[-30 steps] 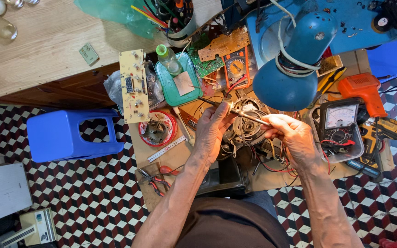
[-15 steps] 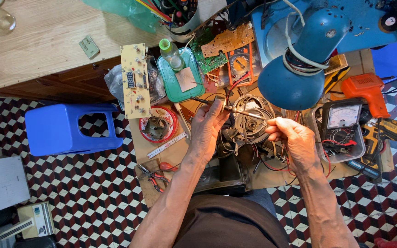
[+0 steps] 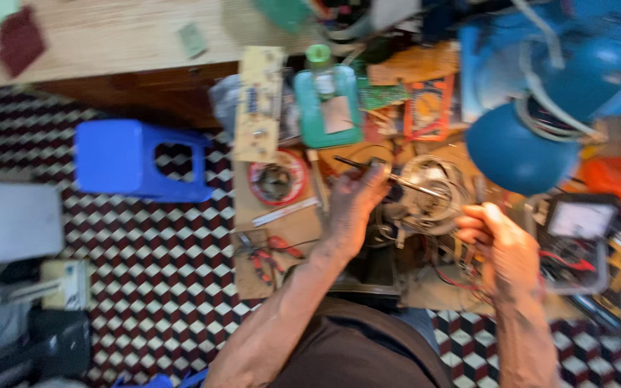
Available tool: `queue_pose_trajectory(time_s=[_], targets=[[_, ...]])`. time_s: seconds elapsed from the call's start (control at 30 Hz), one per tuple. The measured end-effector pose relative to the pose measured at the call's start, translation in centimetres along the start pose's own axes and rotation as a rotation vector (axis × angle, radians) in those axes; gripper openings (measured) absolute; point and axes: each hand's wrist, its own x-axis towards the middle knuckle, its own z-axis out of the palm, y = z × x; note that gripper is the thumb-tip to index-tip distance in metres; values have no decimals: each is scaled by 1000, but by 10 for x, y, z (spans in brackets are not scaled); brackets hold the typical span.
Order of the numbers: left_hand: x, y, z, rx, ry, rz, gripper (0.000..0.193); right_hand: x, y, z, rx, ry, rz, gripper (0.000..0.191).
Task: The person retrieves a vacuum cleaner from under a shelf and brings it to a workbench. They remove the motor housing, inspect the internal components, and use a cordless drill to work on the motor assembly.
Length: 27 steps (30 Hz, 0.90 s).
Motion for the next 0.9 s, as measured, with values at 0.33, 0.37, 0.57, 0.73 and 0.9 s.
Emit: queue_pose_trajectory(time_s=[0.33, 0.37, 0.57, 0.73, 0.9], targets=[[-15, 31, -162, -33, 449, -10, 56, 2, 37, -6, 55, -51, 45, 36], [-12, 32, -182, -15, 495, 0, 57, 1, 39, -5, 51, -54, 56, 36], [7, 43, -260, 172, 572, -96, 62, -11, 44, 12, 18, -93, 93, 32], [24, 58, -268, 201, 435, -106, 56, -22, 39, 24, -25, -84, 135, 32], [48, 65, -252, 298, 479, -9, 50, -31, 37, 26, -44, -71, 143, 32]])
